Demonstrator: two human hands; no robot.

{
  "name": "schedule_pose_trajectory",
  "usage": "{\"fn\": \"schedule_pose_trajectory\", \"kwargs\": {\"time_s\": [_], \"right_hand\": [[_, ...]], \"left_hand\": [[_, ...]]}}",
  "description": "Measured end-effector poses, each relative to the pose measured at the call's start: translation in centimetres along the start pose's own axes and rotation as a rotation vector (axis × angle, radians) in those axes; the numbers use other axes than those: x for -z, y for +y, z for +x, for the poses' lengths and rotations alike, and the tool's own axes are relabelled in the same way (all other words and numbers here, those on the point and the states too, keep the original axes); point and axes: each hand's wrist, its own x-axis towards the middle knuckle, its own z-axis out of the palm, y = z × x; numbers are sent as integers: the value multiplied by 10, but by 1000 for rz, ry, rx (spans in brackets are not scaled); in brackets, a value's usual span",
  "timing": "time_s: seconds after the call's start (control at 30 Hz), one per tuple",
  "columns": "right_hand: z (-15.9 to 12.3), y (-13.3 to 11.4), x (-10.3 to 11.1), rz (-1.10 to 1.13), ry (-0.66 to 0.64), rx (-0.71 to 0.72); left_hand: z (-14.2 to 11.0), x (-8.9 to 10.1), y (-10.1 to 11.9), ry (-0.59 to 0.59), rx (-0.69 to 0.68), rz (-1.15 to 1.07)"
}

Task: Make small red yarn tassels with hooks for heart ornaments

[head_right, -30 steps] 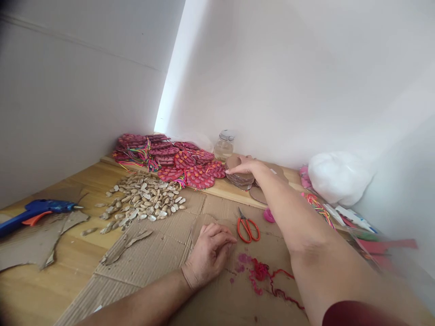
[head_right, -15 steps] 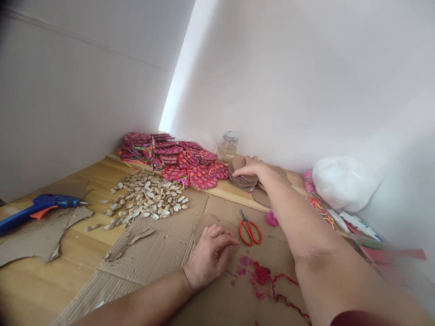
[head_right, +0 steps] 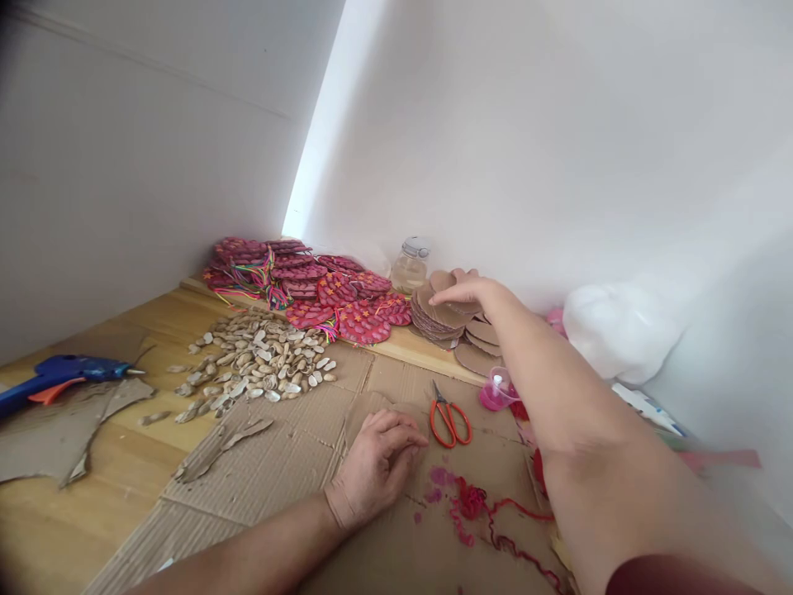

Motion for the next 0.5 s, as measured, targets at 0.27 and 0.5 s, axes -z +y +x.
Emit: {"fn": "schedule_pose_trajectory", "kwargs": {"time_s": [0.27, 0.5], "right_hand": [[2, -16, -31, -25, -82, 34], [-1, -15, -30, -22, -102, 59]], "left_hand": [[1, 0, -1, 6, -2, -33], [0, -2, -3, 14, -4, -35]]}}
